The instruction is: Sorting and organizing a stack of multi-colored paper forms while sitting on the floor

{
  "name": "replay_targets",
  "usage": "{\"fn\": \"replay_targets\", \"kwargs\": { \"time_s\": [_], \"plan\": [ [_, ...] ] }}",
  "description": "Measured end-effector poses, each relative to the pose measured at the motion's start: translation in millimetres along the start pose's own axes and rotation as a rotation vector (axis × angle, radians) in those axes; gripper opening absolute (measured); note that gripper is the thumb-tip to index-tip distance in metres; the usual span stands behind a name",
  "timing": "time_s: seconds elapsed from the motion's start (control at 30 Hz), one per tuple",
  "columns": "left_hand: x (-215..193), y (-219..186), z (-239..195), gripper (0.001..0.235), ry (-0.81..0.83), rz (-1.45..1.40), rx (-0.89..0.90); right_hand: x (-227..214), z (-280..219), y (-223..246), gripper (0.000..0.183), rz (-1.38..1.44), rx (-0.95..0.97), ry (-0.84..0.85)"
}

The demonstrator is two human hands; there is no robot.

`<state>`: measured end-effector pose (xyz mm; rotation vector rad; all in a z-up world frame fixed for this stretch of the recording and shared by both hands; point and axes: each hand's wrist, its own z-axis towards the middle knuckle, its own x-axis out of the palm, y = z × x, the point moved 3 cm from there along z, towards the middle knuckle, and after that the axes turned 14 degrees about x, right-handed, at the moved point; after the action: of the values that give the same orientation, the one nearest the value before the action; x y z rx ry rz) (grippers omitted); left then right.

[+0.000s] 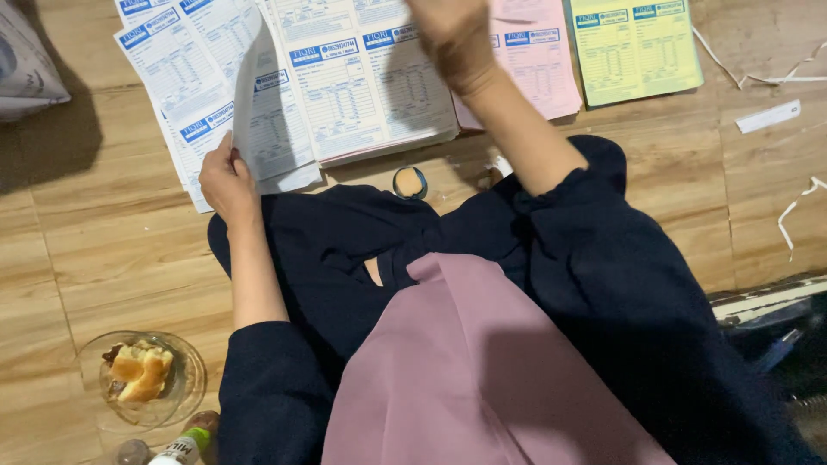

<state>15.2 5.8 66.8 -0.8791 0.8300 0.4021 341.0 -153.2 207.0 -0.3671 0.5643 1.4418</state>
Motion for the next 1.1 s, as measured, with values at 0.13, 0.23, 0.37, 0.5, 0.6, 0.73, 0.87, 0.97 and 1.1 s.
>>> {"fn": "replay_targets", "kwargs": {
  "time_s": [0.13,0.23,0.37,0.5,0.6,0.73,0.87,0.97,1.1],
  "plan": [
    [-11.5,-9.5,2.5,0.044,-0.248,-0.209,0.272,37.1,-3.1,75.0,0.032,0.112,-0.290,0.108],
    [-33.1,-33.9,7.9,0.025,-0.318,-0.210,0.293,56.0,-42.6,92.2,0.029,0.088,-0.349,0.186],
    [-48.9,-61.1,15.7,0.037,-0.335,-0.296,0.337,79.6,-104.9,93.2,0.017,0.034,-0.286,0.181],
    [-41.2,-107.0,26.9,0.061,-0.242,-0.279,0.406,60.3,-100.1,93.8,0.024,0.055,-0.269,0.341],
    [-9.7,-143.4,37.7,0.067,-0.138,-0.176,0.599,44.6,-86.5,81.2,0.029,0.139,-0.243,0.476],
    [55.2,-176.7,29.6,0.079,0.034,0.087,0.802,11.4,-38.3,18.0,0.039,0.329,0.761,1.078],
    [86.4,-190.9,13.4,0.057,0.027,0.163,0.956,-16.3,-96.9,-134.4,0.048,-0.167,0.456,0.986],
    [94.5,-190.2,3.0,0.054,0.338,0.167,0.911,-45.7,-150.5,-212.1,0.044,-0.461,0.635,1.136],
    [63.3,-179.9,4.1,0.063,0.436,0.040,0.762,-76.4,-216.3,-248.5,0.084,-0.623,0.678,1.230]
  ]
}}
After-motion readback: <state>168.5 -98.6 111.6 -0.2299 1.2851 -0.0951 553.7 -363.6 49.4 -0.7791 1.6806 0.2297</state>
